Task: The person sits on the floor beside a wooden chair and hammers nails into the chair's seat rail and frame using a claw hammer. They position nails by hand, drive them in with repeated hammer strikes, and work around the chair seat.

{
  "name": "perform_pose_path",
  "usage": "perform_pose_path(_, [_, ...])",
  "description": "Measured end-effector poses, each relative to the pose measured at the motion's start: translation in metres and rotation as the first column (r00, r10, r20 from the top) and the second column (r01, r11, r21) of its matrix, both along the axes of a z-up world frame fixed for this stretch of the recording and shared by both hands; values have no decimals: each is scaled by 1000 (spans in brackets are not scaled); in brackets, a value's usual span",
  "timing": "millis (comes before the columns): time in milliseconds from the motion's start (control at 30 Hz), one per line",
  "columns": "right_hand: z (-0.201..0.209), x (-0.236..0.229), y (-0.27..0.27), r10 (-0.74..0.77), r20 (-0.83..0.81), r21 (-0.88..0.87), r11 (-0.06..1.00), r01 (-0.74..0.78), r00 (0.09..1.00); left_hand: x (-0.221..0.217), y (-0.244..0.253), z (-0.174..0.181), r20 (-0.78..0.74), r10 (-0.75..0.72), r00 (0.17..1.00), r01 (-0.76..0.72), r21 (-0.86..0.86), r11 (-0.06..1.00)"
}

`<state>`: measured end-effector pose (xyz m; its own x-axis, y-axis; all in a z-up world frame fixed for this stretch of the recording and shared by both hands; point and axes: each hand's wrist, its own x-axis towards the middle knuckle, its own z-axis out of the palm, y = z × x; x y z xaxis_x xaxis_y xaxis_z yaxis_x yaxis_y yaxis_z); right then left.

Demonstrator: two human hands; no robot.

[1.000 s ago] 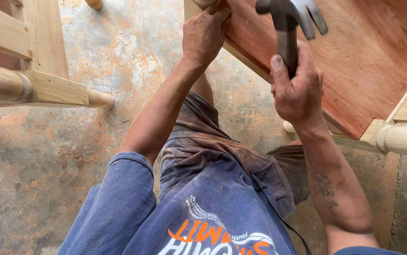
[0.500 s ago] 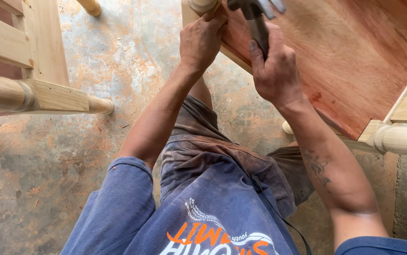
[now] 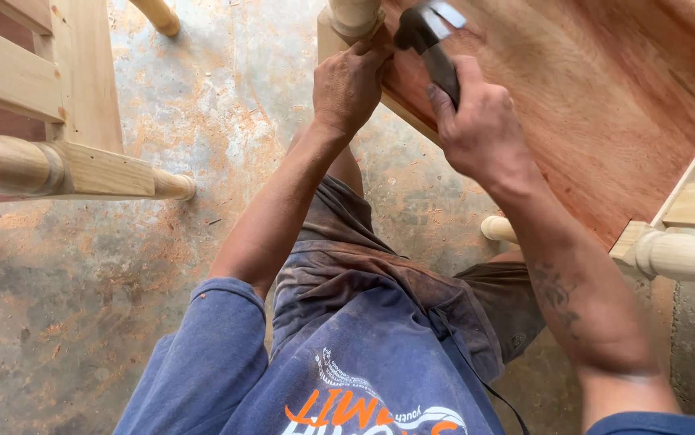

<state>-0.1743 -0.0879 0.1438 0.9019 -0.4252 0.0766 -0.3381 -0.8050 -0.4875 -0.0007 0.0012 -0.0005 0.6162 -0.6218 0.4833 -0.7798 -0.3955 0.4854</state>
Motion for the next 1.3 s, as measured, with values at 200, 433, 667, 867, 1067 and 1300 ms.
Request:
perform_pose_path(200, [-42, -1, -12, 7, 203, -46, 999, 2, 979, 3, -1, 2, 8, -20, 1000, 20, -78, 997])
perform_pose_path(433, [-1, -3, 1, -50, 67, 52, 998, 46, 997, -8, 22, -6, -161, 4, 987, -49, -278, 959])
perform_pose_path(667, [-11, 2, -9, 88, 208, -214, 976, -43, 974, -56, 36, -91, -712, -256, 654, -352, -586, 730])
perform_pose_path(867, [26, 7, 10, -113, 147, 98, 990, 99, 983, -64, 42, -107, -811, -569, 138, -540, -543, 643])
perform_pose_path(1067, [5, 9, -1, 93, 137, -141, 987, -73, 986, -63, 43, -111, -681, -731, -33, -596, -574, 562])
perform_pose_path(1300, [-3, 6, 11, -167, 261, 200, 973, 116, 951, -58, 50, -101, -648, -757, -82, -600, -574, 557])
